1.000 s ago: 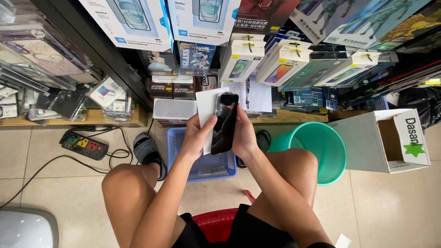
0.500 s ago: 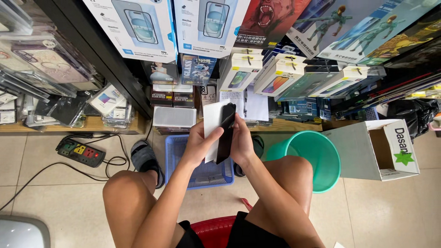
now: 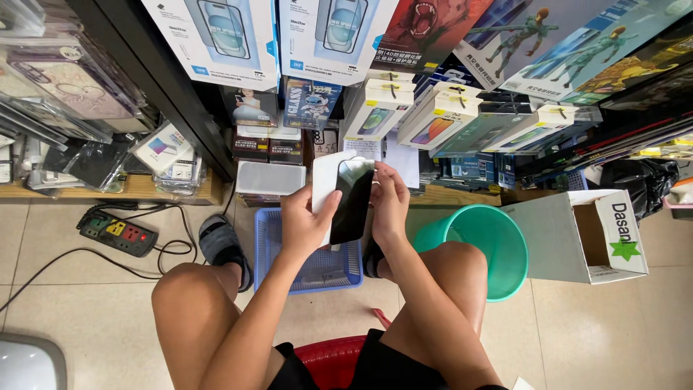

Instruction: The person wipes a product box with a cloth and removes screen protectors from their individual white paper sleeves.

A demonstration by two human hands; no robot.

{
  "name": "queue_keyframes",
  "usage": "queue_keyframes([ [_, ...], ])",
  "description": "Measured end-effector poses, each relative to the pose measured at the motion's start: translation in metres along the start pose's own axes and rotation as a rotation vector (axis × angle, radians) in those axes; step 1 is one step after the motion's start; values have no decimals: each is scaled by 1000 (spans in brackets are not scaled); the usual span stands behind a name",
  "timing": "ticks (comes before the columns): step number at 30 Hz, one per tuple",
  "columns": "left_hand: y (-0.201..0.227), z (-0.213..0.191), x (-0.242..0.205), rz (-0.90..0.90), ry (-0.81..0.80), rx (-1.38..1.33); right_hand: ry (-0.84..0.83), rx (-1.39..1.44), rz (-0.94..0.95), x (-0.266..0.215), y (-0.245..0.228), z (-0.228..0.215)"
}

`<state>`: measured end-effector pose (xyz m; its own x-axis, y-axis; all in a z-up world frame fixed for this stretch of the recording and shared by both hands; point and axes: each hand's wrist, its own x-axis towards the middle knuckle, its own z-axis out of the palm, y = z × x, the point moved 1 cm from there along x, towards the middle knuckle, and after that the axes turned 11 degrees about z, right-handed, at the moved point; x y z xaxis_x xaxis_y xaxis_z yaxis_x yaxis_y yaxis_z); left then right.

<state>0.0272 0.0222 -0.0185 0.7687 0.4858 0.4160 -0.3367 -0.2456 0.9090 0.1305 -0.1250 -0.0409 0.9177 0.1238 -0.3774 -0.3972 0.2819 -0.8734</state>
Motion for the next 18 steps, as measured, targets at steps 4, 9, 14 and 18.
queue_keyframes([
  [4,24,8,10,100,-3,30,65,-80,-128,2,-2,-2],
  [9,18,20,2,108,-46,22,204,-139,-280,2,0,-17],
  [14,10,21,-5,89,-21,-17,208,-150,-248,-7,-6,-16],
  [18,21,18,-5,49,31,-35,191,-121,-138,-12,-4,-18],
])
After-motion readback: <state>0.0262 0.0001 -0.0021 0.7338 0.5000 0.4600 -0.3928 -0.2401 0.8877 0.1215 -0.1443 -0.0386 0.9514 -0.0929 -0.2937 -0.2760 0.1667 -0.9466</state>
